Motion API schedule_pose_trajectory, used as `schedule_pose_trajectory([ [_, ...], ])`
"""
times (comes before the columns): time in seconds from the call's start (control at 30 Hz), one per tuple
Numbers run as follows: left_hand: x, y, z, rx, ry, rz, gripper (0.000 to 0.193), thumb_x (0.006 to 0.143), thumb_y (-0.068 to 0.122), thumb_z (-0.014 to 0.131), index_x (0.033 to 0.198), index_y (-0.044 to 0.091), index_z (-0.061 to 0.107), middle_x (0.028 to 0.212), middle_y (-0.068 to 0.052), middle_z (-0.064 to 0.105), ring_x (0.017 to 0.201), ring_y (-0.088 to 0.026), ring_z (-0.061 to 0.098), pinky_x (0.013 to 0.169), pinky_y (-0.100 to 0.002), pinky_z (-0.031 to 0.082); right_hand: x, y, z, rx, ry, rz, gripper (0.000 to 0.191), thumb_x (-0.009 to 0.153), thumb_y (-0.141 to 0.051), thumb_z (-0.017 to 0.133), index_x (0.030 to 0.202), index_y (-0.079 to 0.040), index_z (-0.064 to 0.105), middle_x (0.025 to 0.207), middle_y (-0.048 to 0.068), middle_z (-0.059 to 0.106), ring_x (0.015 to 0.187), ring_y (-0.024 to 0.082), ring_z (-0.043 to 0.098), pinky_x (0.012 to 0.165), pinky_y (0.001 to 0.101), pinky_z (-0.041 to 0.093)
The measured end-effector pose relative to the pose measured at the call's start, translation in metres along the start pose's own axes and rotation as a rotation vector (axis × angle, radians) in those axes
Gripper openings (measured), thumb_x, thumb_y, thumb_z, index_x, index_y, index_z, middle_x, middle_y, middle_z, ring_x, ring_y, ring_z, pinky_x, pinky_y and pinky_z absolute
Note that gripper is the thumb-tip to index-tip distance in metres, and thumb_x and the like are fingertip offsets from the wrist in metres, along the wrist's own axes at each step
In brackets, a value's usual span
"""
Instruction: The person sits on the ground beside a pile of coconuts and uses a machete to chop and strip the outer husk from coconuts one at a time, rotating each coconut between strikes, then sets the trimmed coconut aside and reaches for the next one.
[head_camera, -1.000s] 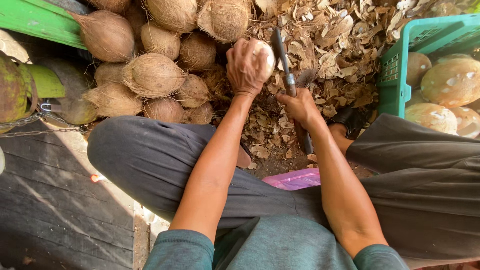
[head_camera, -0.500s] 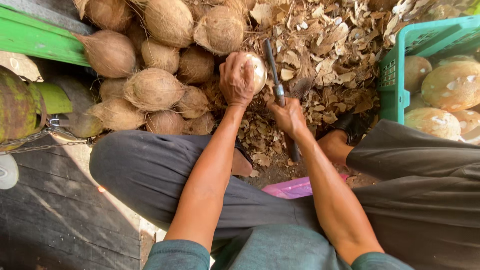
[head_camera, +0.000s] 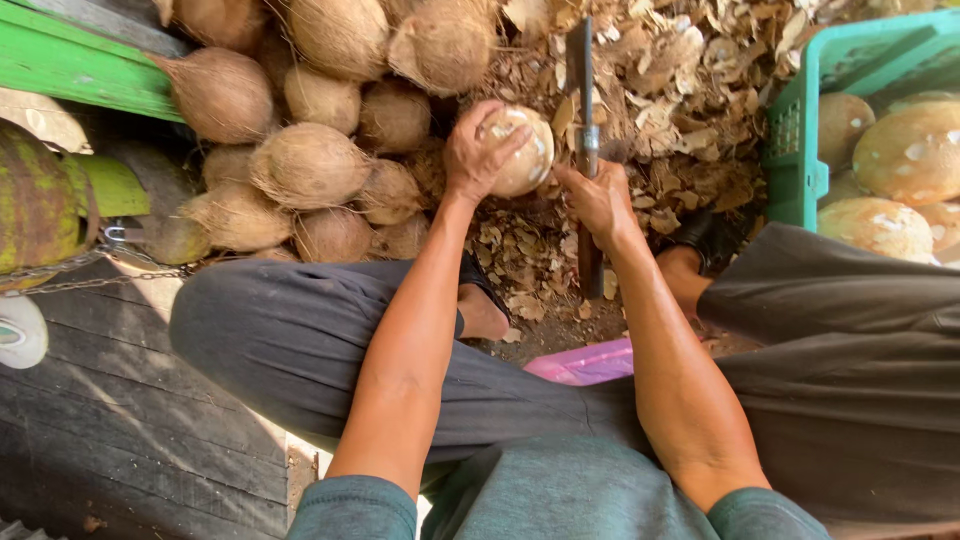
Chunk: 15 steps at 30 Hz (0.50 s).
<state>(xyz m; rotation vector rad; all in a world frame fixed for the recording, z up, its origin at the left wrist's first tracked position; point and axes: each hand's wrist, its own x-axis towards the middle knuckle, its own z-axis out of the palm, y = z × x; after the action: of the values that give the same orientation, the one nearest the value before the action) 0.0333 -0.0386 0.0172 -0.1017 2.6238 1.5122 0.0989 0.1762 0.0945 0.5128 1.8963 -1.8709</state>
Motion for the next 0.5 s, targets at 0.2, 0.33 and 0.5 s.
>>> schedule_pose_trajectory([
  [0.2, -0.008, 0.013, 0.025, 0.467, 0.409, 0.073, 0.113, 0.058, 0.076, 0.084, 0.145, 0.009, 0.053, 0.144, -0.025, 0.042, 0.12, -0.039, 0.05, 0.085, -0.055, 0.05, 0.002, 0.001, -0.006, -0.255, 0.082, 0.079, 0.027, 0.097, -0.026, 0.066, 0.077, -0.013, 0.053, 0.064, 0.002, 0.056, 0.047, 0.011, 0.047, 0.044, 0.0312, 0.044],
  [0.33, -0.007, 0.009, 0.0, 0.412, 0.162, 0.023, 0.103, 0.052, 0.074, 0.086, 0.133, 0.017, 0.058, 0.14, -0.01, 0.048, 0.129, -0.03, 0.053, 0.105, -0.053, 0.049, 0.003, 0.004, -0.004, -0.283, 0.062, 0.071, 0.028, 0.098, -0.028, 0.065, 0.078, -0.012, 0.053, 0.066, 0.003, 0.056, 0.049, 0.011, 0.049, 0.047, 0.0317, 0.048],
  [0.5, 0.0, 0.001, -0.021, 0.536, 0.055, 0.167, 0.096, 0.055, 0.074, 0.088, 0.13, 0.017, 0.068, 0.143, -0.013, 0.048, 0.129, -0.036, 0.049, 0.101, -0.062, 0.036, 0.006, 0.006, 0.0, -0.324, 0.054, 0.138, 0.022, 0.096, -0.032, 0.063, 0.084, -0.013, 0.064, 0.074, 0.004, 0.069, 0.048, 0.01, 0.049, 0.048, 0.034, 0.049],
])
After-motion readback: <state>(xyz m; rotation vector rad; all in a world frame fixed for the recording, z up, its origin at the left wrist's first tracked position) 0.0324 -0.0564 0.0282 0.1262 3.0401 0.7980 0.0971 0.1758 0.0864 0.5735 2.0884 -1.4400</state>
